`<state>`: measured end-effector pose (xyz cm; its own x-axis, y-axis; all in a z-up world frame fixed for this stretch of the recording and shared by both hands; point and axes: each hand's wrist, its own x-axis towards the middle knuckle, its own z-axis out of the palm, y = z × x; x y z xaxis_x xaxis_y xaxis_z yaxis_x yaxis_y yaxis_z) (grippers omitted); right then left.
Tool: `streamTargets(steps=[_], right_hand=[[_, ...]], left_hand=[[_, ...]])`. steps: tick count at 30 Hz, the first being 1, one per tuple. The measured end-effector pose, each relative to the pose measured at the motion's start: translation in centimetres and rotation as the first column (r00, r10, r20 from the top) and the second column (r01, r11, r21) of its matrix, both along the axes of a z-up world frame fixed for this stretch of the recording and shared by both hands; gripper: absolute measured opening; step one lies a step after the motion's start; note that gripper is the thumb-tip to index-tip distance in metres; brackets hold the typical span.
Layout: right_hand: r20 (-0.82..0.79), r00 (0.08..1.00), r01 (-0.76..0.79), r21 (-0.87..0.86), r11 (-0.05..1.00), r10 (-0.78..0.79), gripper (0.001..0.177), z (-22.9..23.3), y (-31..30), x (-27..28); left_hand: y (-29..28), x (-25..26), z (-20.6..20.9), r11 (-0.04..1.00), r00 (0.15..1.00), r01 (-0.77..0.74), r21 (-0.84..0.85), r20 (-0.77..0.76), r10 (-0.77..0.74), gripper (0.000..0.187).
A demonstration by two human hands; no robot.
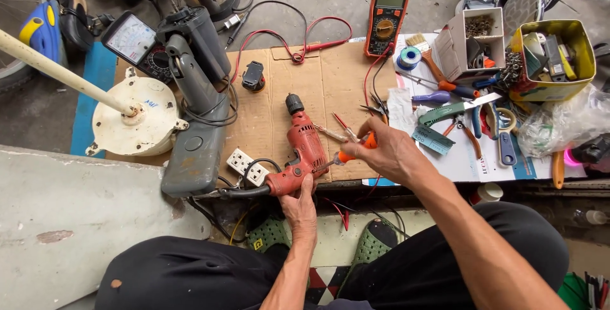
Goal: The person uses a screwdriver to unscrew and remove the casing of a red power drill. They then use pliers to pull and adjust the black power cord attached to the drill.
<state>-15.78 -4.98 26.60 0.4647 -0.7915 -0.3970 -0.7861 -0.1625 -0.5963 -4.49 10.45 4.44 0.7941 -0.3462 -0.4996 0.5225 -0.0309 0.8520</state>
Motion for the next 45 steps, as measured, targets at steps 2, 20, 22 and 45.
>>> streamTargets(steps=[2, 20, 22, 45], right_hand=[[-0.008, 0.99, -0.143, -0.038, 0.989, 0.142, 0.051, 0.2, -0.8, -0.9], [-0.259, 0.753, -0.658, -0.276, 0.701, 0.605, 0.044, -6.8, -0.7, -3.2], [-0.377, 0.546, -0.76, -0.599, 0.252, 0.748, 0.023, -8.4, -0.6, -4.4], [-0.372, 0.786, -0.541, -0.026, 0.841, 0.494, 0.014, -9.9, -0.8, -6.9]], left_hand=[[0.1, 0.5, 1.3, 0.996, 0.997, 0.066, 0.059, 0.047, -0.069, 0.068], [2.0, 5.8, 6.1, 0.837, 0.874, 0.383, 0.392, 0.141, -0.466, 0.062], [1.4, 5.9, 7.8, 0.835, 0.864, 0.404, 0.374, 0.144, -0.483, 0.059], [0.8, 1.8, 6.1, 0.812, 0.56, 0.404, 0.422, 0.588, -0.584, 0.057]])
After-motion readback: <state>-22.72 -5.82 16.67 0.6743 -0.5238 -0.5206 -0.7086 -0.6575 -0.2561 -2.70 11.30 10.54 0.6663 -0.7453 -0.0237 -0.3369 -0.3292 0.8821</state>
